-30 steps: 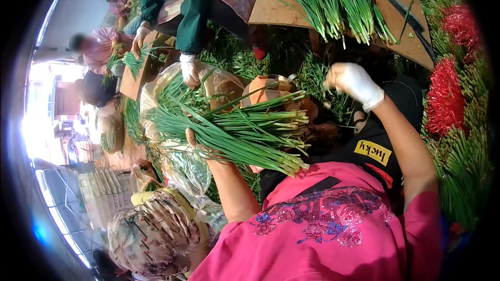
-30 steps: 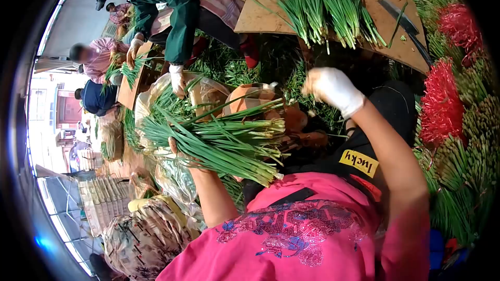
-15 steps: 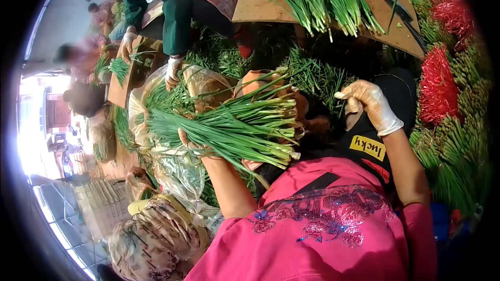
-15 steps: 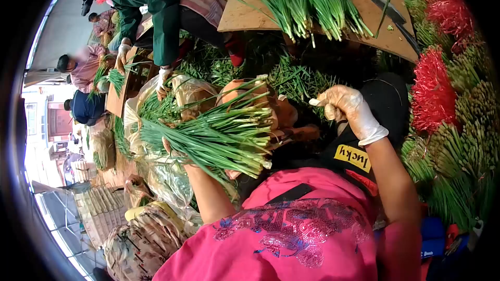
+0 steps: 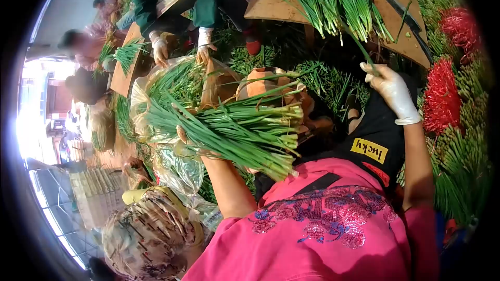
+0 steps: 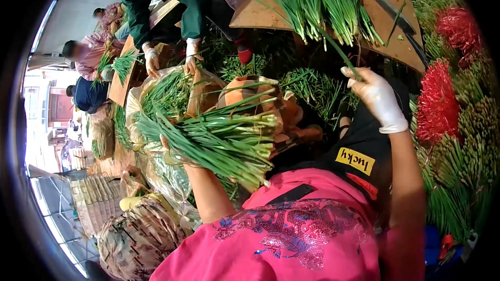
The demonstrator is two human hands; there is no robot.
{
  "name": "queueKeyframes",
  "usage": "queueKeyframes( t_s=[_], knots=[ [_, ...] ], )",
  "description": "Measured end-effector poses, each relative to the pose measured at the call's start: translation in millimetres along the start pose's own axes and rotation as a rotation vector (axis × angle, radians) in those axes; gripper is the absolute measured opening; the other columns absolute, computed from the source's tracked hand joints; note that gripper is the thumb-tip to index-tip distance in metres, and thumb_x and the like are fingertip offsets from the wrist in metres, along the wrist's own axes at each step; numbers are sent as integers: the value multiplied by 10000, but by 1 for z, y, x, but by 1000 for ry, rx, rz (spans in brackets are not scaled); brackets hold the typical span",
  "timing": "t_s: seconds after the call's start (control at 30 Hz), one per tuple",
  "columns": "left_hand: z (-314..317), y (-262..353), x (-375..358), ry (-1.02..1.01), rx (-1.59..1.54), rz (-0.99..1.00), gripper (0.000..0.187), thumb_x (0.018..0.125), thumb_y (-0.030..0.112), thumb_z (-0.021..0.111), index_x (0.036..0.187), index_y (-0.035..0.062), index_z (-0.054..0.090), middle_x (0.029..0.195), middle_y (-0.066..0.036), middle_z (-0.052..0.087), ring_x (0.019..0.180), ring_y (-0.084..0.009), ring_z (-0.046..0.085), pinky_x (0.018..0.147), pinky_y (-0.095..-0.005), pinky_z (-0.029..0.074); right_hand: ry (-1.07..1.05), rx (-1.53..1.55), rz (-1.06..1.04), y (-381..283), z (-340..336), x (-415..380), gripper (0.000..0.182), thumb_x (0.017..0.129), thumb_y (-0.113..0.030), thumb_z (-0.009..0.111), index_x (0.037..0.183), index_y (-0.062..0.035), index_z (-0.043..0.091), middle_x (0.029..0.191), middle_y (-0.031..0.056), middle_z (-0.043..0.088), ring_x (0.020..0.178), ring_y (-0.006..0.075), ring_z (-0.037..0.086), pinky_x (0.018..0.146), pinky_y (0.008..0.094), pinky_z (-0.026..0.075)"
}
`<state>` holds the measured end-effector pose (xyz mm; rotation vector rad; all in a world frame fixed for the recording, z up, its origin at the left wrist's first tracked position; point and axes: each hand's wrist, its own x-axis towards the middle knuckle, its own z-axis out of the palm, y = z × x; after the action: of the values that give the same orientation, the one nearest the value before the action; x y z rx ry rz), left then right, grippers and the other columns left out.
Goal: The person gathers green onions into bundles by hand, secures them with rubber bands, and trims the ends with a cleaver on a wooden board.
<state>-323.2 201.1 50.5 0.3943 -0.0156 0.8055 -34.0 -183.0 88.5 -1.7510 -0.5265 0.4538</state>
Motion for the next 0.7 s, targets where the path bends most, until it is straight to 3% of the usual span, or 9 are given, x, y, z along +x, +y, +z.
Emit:
queueKeyframes(
  t_s=[0.03, 0.1, 0.2, 0.33, 0.4, 0.47, 0.53, 0.6, 0.7],
  knots=[
    [-11, 3, 6, -46, -2, -34, 526, 885, 382, 532, 1339, 131, 440, 1155, -83, 605, 1028, -238, 582, 906, -470, 474, -37, -876, -26, -23, 3, -7, 474, 747, -79, 621, 1214, -45, 549, 1134, 93, 608, 964, 239, 589, 870, 324, 464],
    [-10, 4, 14, -108, -7, -79, 444, 876, 385, 548, 1230, 117, 544, 1092, -78, 628, 986, -239, 593, 888, -444, 484, -47, -811, -427, -11, 33, 6, 571, 690, -93, 659, 1247, -78, 532, 1186, 125, 575, 1120, 294, 522, 964, 364, 420],
    [13, 0, 25, -264, -75, -204, 361, 868, 372, 564, 1122, 118, 591, 1040, -65, 637, 947, -232, 598, 864, -411, 489, -86, -651, -536, -24, 108, 37, 688, 696, -104, 680, 1339, -75, 439, 1313, 129, 499, 1192, 296, 469, 1013, 363, 376],
    [20, 7, 17, -151, -27, -108, 305, 848, 340, 585, 1085, 148, 589, 939, -54, 642, 858, -211, 610, 773, -379, 516, -527, -632, -211, 6, 160, 64, 453, 754, -155, 649, 1195, -91, 566, 892, 133, 658, 893, 303, 633, 803, 430, 500],
    [-24, 35, 18, -34, 113, -46, 413, 828, 362, 591, 1185, 156, 561, 941, -64, 645, 823, -219, 629, 702, -373, 551, -449, -1043, -239, 33, 131, 71, 303, 802, -130, 585, 1101, -95, 616, 802, 124, 664, 801, 301, 654, 756, 433, 518],
    [43, 4, 2, 193, 206, 59, 519, 819, 393, 591, 1279, 166, 513, 956, -71, 641, 810, -230, 636, 677, -371, 563, -796, -1464, 66, 68, 79, 83, 304, 791, -109, 574, 1092, -94, 611, 884, 114, 666, 875, 281, 648, 759, 411, 525],
    [54, -2, 5, 145, 273, 96, 616, 817, 425, 580, 1357, 163, 440, 1049, -92, 632, 853, -251, 636, 749, -423, 554, -364, -1362, -158, 44, 57, 64, 409, 737, -55, 600, 1143, -97, 586, 1011, 107, 645, 929, 277, 634, 765, 390, 530],
    [47, 1, 4, 194, 279, 57, 614, 814, 432, 578, 1350, 160, 450, 1102, -100, 622, 894, -262, 632, 780, -448, 545, -223, -940, -624, -12, 71, 49, 587, 702, -1, 601, 1273, -99, 506, 1150, 103, 591, 1037, 261, 579, 816, 361, 515],
    [34, 8, 7, 97, 150, -59, 519, 816, 447, 572, 1246, 157, 546, 1113, -96, 619, 941, -277, 620, 816, -461, 529, -346, -651, -885, -78, 135, 26, 555, 712, -38, 606, 1254, -121, 521, 1069, 85, 611, 917, 253, 614, 793, 365, 514]
  ],
)
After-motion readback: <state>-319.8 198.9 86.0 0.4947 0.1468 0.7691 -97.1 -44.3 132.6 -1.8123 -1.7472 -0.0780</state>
